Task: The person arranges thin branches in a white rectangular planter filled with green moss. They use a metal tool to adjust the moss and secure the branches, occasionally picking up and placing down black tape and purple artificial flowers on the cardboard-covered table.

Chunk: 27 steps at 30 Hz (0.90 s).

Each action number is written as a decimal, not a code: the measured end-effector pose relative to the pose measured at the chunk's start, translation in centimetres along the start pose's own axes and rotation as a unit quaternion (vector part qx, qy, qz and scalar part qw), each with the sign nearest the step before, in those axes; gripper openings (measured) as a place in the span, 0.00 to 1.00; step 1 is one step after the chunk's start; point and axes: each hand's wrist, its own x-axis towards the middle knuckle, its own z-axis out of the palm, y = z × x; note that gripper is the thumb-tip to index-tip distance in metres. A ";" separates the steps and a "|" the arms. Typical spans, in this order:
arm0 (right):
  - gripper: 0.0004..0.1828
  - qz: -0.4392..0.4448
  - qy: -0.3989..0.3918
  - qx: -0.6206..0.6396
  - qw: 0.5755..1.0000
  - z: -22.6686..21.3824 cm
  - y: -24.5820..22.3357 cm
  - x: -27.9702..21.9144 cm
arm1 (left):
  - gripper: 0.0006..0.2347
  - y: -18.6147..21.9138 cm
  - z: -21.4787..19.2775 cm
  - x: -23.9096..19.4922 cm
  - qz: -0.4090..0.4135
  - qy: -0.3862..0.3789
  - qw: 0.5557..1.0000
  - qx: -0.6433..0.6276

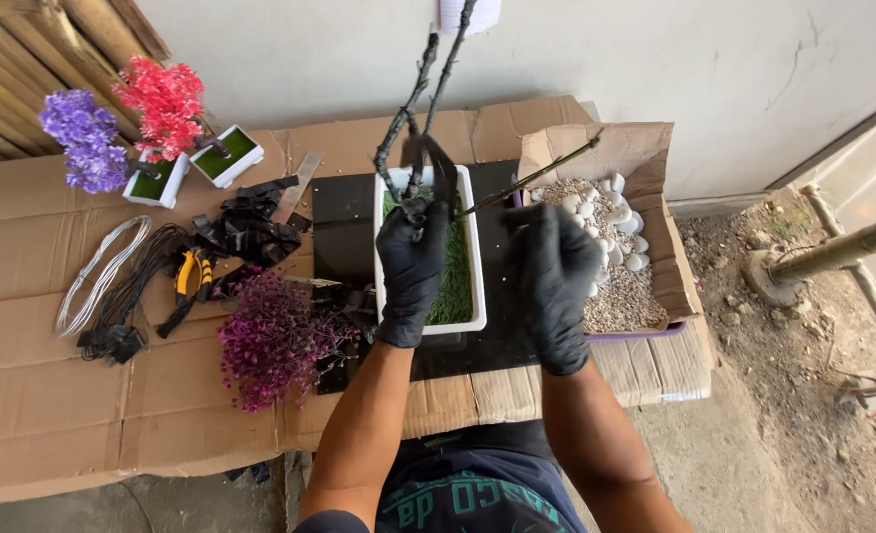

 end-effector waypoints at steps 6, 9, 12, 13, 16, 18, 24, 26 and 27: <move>0.14 -0.077 -0.091 0.049 0.992 -0.7 9.9 4.4 | 0.04 0.9 0.9 1.0 -0.085 0.024 0.996 0.003; 0.27 -0.221 -0.196 -0.022 0.955 0.3 10.3 6.7 | 0.04 1.8 0.6 1.1 -0.112 0.021 0.993 0.033; 0.26 -0.274 -0.231 -0.042 0.933 1.0 10.4 7.9 | 0.04 1.3 0.6 1.2 -0.118 0.026 0.990 0.077; 0.24 -0.268 -0.242 -0.030 0.932 1.2 10.3 8.3 | 0.04 0.9 0.7 1.4 -0.109 0.032 0.989 0.095; 0.18 -0.246 -0.274 0.003 0.930 1.4 9.9 8.8 | 0.05 1.7 0.6 1.4 -0.124 0.029 0.987 0.099; 0.15 -0.232 -0.289 0.018 0.929 1.6 9.6 8.9 | 0.06 1.2 0.6 1.4 -0.130 0.028 0.986 0.105; 0.08 -0.188 -0.295 0.028 0.936 1.0 10.5 8.3 | 0.05 1.4 -0.4 0.9 -0.028 -0.022 0.999 0.034; 0.08 -0.178 -0.257 -0.001 0.950 0.3 11.4 7.0 | 0.06 1.0 -1.0 0.7 0.014 -0.043 0.999 -0.004; 0.06 -0.187 -0.235 -0.006 0.954 0.0 11.5 6.4 | 0.05 1.4 -1.0 0.6 0.045 -0.076 0.996 -0.022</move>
